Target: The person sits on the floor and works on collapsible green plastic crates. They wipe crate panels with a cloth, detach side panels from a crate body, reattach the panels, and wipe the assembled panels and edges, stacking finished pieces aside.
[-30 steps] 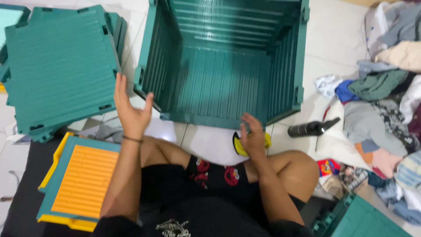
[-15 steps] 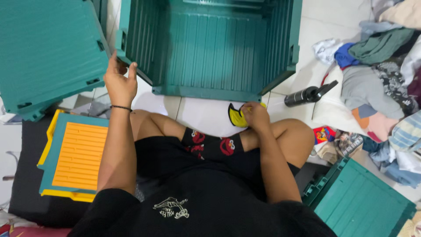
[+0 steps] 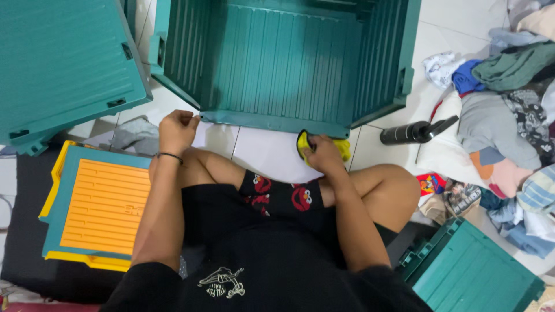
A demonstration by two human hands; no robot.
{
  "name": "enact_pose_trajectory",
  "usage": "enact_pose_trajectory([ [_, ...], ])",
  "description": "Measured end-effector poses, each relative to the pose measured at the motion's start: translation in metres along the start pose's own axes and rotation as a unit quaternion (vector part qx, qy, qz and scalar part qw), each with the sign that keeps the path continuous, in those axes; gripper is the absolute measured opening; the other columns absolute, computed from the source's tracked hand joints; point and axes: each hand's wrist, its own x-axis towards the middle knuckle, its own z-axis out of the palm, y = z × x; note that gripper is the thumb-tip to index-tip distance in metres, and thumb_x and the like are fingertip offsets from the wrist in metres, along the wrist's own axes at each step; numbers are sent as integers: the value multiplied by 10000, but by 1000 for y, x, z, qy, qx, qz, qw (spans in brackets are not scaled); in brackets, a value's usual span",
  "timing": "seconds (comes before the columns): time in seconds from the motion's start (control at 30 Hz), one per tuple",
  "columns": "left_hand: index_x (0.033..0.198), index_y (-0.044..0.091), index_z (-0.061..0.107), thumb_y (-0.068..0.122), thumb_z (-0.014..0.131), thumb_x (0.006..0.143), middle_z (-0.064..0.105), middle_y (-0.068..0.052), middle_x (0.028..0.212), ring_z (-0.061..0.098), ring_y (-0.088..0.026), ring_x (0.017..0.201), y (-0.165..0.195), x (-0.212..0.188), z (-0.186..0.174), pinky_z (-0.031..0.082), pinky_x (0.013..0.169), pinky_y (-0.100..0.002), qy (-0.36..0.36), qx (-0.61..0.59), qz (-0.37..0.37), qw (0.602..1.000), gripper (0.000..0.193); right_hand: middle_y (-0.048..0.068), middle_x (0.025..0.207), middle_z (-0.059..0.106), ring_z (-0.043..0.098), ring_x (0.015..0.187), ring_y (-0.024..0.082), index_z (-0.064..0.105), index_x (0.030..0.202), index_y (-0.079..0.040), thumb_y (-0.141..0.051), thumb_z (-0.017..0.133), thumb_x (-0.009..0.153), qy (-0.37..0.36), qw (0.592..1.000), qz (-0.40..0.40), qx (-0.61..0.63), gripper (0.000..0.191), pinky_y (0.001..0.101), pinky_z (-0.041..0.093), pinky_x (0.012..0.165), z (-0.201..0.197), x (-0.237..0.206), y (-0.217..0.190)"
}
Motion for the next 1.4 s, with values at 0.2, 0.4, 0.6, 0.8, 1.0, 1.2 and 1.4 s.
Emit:
enact_pose_trajectory([
  [0.2,1180,-120,625,287,901,780,716,-237,1038,696,-351,943,-4,47,33,547,816,-435,65,-109,173,977,634,58,800,621,571,711,149,596,974,-30,-258,648,1032,222,911,193,291,241,304,484,634,-26,59,-17],
  [0.4,1032,26,740,289,798,868,738,-227,970,703,-418,936,-4,78,73,550,798,-468,95,-73,24,993,315,-20,785,535,488,677,74,511,956,-39,-239,637,1106,252,830,113,485,279,271,425,588,38,219,-77],
  [0.6,944,-2,694,121,743,769,704,-255,905,659,-466,843,-13,90,78,534,750,-514,135,-58,48,988,220,17,880,694,639,725,102,651,1124,-33,-128,685,946,295,836,41,461,204,285,526,655,115,393,-151],
  [0.8,825,31,728,214,731,821,720,-205,828,680,-435,789,-26,100,93,532,712,-523,92,-6,-76,993,183,170,1002,696,660,894,298,661,1143,-33,-92,710,909,262,934,13,243,246,388,542,836,156,450,-161],
  [1.0,819,44,741,232,705,848,727,-185,804,681,-424,773,-47,101,110,538,721,-518,106,29,-36,993,193,143,1317,670,532,1276,346,692,1220,-60,-187,670,884,111,976,-182,-33,359,502,395,1017,171,432,-143],
  [1.2,822,32,741,231,700,827,726,-195,812,679,-436,774,-58,103,118,538,718,-526,114,10,-40,993,203,87,1432,589,449,1304,294,704,1243,-96,-287,647,789,19,957,-236,-168,496,569,328,1046,186,368,-135],
  [1.4,882,14,711,231,703,839,715,-224,862,671,-452,819,-55,96,113,539,734,-525,88,11,-57,994,222,79,1566,450,392,1353,289,605,1406,-81,-271,559,895,-96,932,-186,-294,548,564,343,1074,187,384,-123],
])
